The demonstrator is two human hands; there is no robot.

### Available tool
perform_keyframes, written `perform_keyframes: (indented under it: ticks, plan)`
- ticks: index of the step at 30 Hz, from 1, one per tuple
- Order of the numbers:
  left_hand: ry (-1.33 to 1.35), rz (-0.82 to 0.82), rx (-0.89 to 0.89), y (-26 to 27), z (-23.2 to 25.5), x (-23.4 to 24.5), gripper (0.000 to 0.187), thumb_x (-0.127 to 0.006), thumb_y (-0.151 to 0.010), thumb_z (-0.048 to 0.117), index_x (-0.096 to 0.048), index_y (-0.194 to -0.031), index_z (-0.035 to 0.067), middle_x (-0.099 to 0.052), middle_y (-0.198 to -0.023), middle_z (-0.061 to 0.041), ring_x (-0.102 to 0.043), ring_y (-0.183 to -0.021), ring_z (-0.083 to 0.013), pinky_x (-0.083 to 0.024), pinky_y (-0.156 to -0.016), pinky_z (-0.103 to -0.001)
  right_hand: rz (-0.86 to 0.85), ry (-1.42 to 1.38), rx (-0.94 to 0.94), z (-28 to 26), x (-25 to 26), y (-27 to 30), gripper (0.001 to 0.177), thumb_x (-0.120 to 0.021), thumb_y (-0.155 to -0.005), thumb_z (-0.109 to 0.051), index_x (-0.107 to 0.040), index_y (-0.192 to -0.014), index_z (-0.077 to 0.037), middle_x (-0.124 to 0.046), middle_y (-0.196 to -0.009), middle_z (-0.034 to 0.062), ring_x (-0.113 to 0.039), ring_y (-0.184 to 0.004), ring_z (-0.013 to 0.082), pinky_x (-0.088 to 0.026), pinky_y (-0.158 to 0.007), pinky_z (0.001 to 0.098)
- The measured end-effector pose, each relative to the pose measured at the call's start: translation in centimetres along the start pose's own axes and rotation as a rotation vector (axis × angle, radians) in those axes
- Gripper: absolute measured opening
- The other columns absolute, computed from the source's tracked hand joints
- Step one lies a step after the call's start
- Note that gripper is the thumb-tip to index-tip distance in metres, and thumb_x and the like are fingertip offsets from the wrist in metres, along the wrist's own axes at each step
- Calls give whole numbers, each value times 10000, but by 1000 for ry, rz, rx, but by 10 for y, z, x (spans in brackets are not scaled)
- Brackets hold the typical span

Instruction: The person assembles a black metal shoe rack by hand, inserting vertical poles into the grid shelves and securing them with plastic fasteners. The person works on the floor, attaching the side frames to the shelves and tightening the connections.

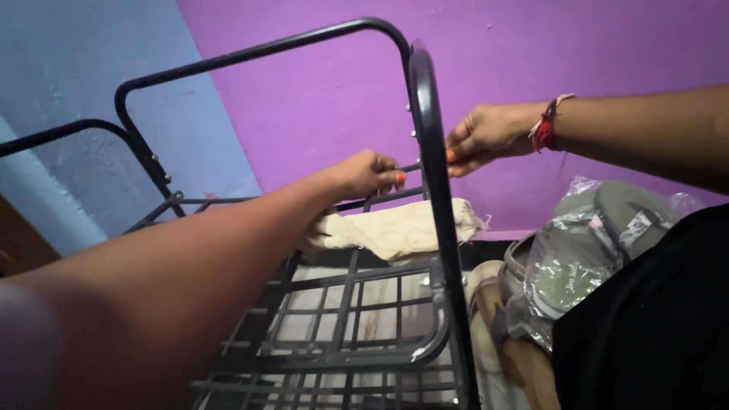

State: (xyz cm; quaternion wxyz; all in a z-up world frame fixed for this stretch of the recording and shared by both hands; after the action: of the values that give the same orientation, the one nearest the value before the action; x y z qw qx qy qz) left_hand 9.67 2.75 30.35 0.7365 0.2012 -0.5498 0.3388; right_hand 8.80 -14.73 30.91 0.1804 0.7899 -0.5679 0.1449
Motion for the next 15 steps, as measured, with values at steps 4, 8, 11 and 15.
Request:
perform_keyframes:
  ticks: [4,8,11,15]
  plan:
    - [178,79,-33,-9,2,0,279,-639,-983,330,-806,-1000,108,-673,-715,-21,-577,-666,-128,-479,-633,-345,114,378,195,-19,4,-9,189,-672,-929,-20,-758,-992,136,-779,-912,206,-776,-796,231,-658,-748,339]
    - [253,159,-63,13,-2,11,267,-670,-979,299,-805,-996,69,-686,-711,-18,-596,-671,-111,-497,-656,-319,108,310,298,-36,-12,-3,136,-728,-888,-32,-743,-973,74,-782,-875,176,-781,-775,222,-645,-684,353]
    - [195,138,20,8,-8,7,266,-655,-971,308,-802,-1081,115,-727,-767,-22,-573,-647,-118,-492,-624,-340,125,259,292,-23,-3,1,171,-701,-944,-71,-745,-972,92,-769,-894,189,-761,-796,234,-621,-685,363]
    - [281,130,-41,-10,-10,4,292,-619,-1001,359,-781,-1116,145,-808,-840,-9,-606,-704,-70,-484,-659,-286,131,232,255,-19,-3,-10,197,-641,-933,-57,-770,-1024,60,-796,-919,141,-790,-814,210,-644,-754,331]
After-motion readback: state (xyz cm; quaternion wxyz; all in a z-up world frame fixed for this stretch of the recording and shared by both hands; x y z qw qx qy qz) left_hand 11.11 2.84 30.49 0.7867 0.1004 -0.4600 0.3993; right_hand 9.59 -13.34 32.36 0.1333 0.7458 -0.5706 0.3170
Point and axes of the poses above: each hand's wrist, its own y-axis away from the middle knuckle, its own x-axis out of the back of the hand, z = x × y, the point moved 10 cm from there along -y, towards the middle knuckle
